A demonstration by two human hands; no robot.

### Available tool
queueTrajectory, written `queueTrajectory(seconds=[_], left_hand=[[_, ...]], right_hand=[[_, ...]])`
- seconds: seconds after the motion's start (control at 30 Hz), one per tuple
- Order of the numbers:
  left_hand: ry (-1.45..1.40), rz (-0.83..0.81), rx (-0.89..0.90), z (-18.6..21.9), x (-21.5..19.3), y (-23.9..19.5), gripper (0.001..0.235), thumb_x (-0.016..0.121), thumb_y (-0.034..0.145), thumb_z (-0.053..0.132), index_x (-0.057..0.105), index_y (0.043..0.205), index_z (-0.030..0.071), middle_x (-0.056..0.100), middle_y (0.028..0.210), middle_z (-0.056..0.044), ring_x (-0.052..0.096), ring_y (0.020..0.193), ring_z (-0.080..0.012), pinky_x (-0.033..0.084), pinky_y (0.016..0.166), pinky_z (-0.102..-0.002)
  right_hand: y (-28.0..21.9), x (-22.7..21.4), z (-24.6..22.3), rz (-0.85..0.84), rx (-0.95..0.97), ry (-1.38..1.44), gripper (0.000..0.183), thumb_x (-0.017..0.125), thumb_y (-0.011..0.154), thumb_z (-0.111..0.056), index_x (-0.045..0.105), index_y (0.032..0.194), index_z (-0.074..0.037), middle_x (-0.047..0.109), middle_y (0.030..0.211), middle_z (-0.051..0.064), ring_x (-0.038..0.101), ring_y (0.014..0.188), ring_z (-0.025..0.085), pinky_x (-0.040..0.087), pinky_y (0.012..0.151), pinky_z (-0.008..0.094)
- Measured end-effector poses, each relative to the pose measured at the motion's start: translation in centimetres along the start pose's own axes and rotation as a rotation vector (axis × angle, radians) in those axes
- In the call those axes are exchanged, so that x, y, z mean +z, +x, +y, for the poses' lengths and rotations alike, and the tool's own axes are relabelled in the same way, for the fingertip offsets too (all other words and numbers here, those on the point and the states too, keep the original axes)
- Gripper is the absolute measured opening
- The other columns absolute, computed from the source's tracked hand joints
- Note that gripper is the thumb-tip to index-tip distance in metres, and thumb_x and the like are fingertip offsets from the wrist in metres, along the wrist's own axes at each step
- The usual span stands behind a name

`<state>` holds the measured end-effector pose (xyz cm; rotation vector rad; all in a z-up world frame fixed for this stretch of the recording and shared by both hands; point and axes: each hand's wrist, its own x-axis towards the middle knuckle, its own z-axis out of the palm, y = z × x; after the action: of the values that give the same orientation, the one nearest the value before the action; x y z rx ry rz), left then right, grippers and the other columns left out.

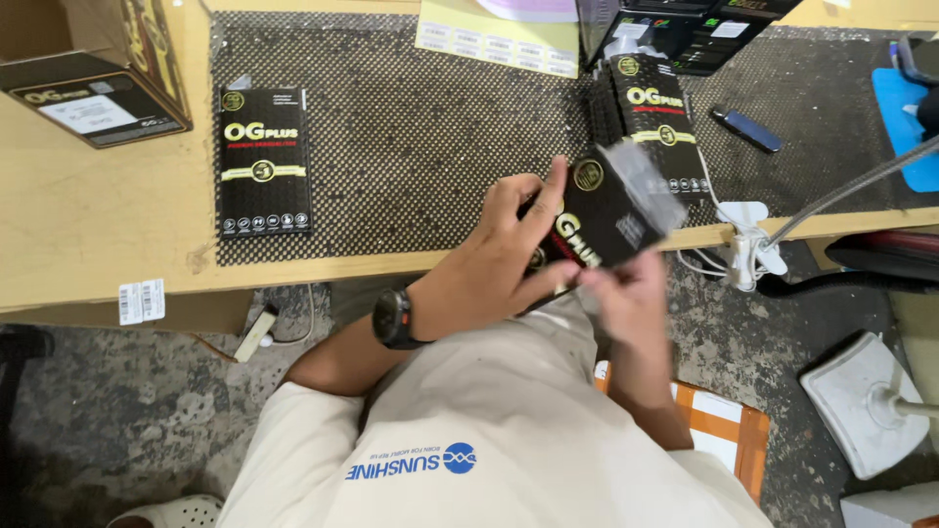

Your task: The person removes a phone screen from a plastic sleeve, turns it over to view both sides, and writes on a label on the back with a pen. They then place the screen back into the sleeve and inside a black box.

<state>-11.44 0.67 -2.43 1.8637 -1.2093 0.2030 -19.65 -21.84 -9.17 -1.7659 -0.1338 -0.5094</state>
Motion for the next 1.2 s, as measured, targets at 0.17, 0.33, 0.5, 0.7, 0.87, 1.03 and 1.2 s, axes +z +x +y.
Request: queueTrajectory(seconds=[0.17, 0.33, 0.5, 0.7, 0.87, 1.03, 1.2], left_hand=[[-0.214, -0.049, 0.019, -0.7, -3.2, -0.8, 0.066, 0.039, 0.112, 0.038, 0.015, 0.161, -0.001, 0.036, 0.148, -0.021, 0.042, 0.135, -0.0322, 0.033, 0.122, -0.046], [0.197, 0.132, -0.162, -3.1, -9.2, -2.2, 0.05, 0.069, 0.098, 0.022, 0.054, 0.139, -0.004, 0.044, 0.14, -0.017, 0.038, 0.135, -0.0342, 0.024, 0.121, -0.051], [0.702, 0.078, -0.841, -7.1, -12.6, -7.1, 0.075, 0.056, 0.1, 0.055, 0.046, 0.15, 0.0, 0.032, 0.156, -0.038, 0.016, 0.141, -0.0627, 0.009, 0.111, -0.077], [0.771, 0.12, -0.804, -9.4, -12.3, -10.1, 0.063, 0.066, 0.102, 0.04, 0.055, 0.145, -0.005, 0.033, 0.151, -0.044, 0.034, 0.131, -0.0578, 0.033, 0.107, -0.064], [0.687, 0.128, -0.735, -8.8, -12.5, -9.3, 0.053, 0.065, 0.089, 0.029, 0.056, 0.132, -0.001, 0.043, 0.138, -0.039, 0.035, 0.128, -0.0537, 0.034, 0.105, -0.063], [0.652, 0.172, -0.597, -9.1, -11.6, -9.1, 0.066, 0.08, 0.082, 0.042, 0.056, 0.128, 0.002, 0.047, 0.115, -0.024, 0.036, 0.121, -0.0465, 0.029, 0.107, -0.065], [0.672, 0.107, -0.682, -9.6, -11.3, -8.5, 0.084, 0.083, 0.085, 0.058, 0.049, 0.139, 0.003, 0.057, 0.123, -0.021, 0.043, 0.123, -0.0429, 0.04, 0.101, -0.054]], right_hand=[[6.7, -5.1, -7.6, 0.163, -0.053, -0.491, 0.024, 0.061, 0.099, -0.014, 0.056, 0.121, -0.005, 0.051, 0.106, 0.006, 0.045, 0.097, 0.017, 0.037, 0.087, 0.033], [14.7, -10.4, -5.8, -0.01, -0.052, -0.293, 0.064, 0.031, 0.106, 0.011, 0.019, 0.166, -0.011, 0.041, 0.167, 0.026, 0.043, 0.147, 0.028, 0.034, 0.116, 0.036], [17.9, -3.8, -9.9, -0.275, 0.57, -0.888, 0.066, 0.036, 0.106, -0.045, 0.027, 0.165, -0.017, 0.035, 0.143, 0.026, 0.054, 0.097, 0.027, 0.053, 0.083, 0.051], [18.1, -1.3, -9.5, -0.376, 0.616, -1.172, 0.098, 0.054, 0.089, -0.064, 0.016, 0.166, -0.018, 0.029, 0.159, 0.023, 0.02, 0.145, 0.045, 0.032, 0.109, 0.066], [18.7, -0.4, -9.9, -0.349, 0.662, -1.216, 0.092, 0.058, 0.091, -0.049, 0.016, 0.166, -0.017, 0.028, 0.159, 0.026, 0.021, 0.145, 0.045, 0.039, 0.103, 0.068], [18.8, -0.5, -9.5, -0.338, 0.627, -1.247, 0.093, 0.06, 0.09, -0.046, 0.018, 0.166, -0.015, 0.032, 0.152, 0.033, 0.028, 0.139, 0.053, 0.038, 0.102, 0.068], [17.9, 0.6, -12.9, -0.254, 0.698, -1.173, 0.115, 0.068, 0.081, -0.066, 0.003, 0.167, -0.024, 0.004, 0.17, 0.02, 0.018, 0.151, 0.052, 0.03, 0.113, 0.072]])
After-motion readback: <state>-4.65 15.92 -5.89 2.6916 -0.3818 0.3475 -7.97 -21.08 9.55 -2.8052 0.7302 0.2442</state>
